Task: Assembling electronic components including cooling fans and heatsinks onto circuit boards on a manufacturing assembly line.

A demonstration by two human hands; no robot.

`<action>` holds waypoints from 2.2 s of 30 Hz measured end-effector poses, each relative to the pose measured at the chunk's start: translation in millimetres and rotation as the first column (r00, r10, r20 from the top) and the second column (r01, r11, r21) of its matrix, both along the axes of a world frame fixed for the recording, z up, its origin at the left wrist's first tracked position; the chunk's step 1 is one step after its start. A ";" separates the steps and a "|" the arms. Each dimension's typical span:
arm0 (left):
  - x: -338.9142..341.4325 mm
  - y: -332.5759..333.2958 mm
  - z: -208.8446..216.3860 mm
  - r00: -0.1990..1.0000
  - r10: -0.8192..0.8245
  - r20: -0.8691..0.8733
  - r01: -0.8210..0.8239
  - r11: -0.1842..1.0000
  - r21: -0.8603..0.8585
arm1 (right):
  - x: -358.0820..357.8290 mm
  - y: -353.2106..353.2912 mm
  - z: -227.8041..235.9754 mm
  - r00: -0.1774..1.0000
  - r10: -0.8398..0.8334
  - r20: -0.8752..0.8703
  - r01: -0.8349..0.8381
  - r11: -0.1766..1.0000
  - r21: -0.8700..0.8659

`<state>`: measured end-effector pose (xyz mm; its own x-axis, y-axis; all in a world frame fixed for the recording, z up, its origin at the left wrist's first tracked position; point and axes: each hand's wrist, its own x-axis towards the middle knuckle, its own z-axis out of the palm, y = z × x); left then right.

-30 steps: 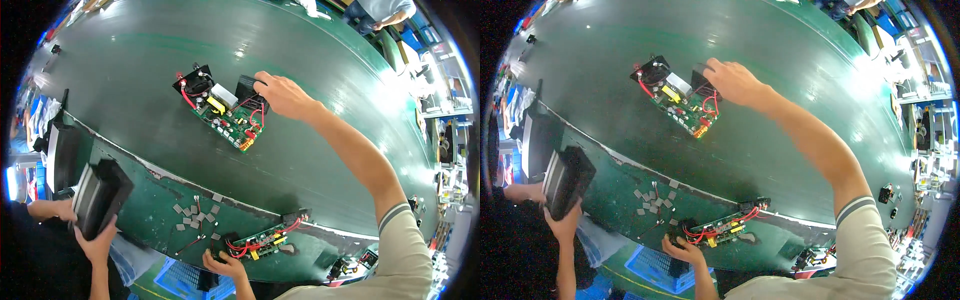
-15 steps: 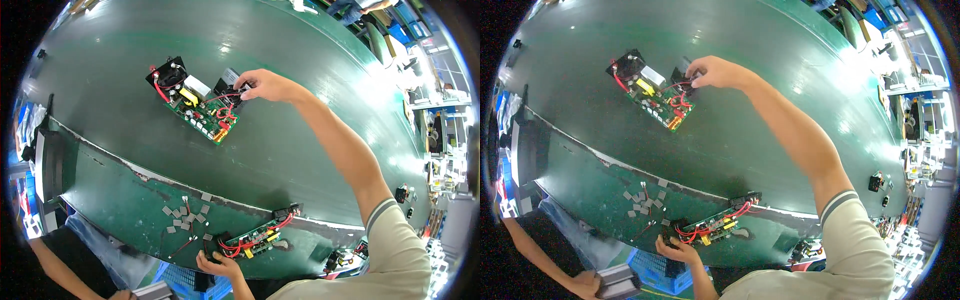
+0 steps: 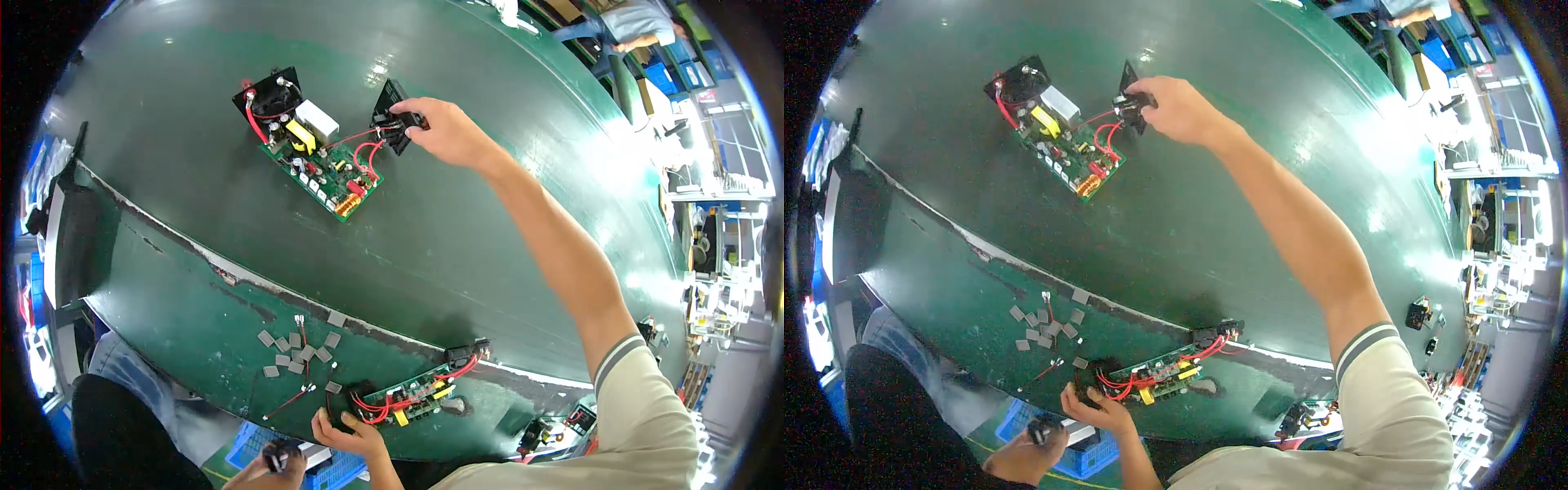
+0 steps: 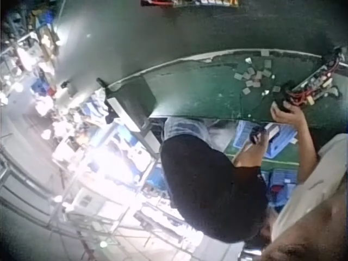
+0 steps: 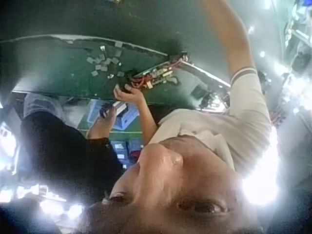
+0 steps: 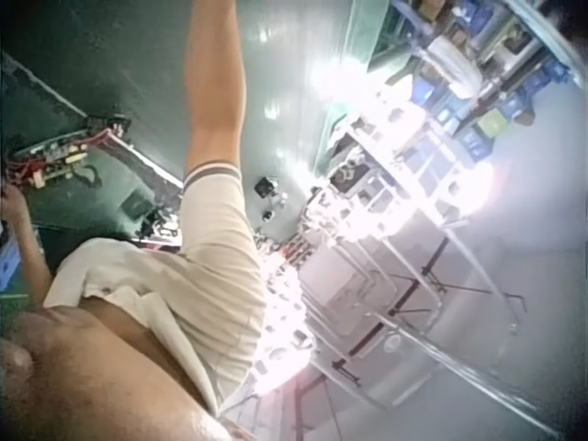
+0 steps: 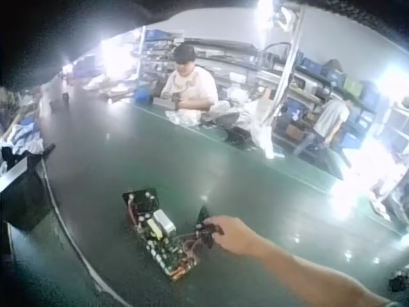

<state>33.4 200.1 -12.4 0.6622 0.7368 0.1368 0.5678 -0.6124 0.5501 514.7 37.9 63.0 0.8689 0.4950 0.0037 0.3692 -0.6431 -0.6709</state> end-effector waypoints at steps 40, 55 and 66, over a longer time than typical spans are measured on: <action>17.0 20.2 14.3 0.997 -0.038 0.063 0.044 0.995 -0.095 | -340.3 -131.7 98.8 0.771 -0.519 -0.368 0.542 0.839 -0.047; 271.2 -134.1 160.2 0.826 0.341 0.449 0.532 -0.208 -0.821 | -489.3 -61.7 86.0 0.446 0.270 -0.853 0.873 0.082 0.482; 231.0 -219.0 164.0 0.776 0.123 0.619 0.629 -0.078 -0.773 | -644.6 -123.2 130.6 -0.051 0.830 -0.556 0.953 0.207 0.221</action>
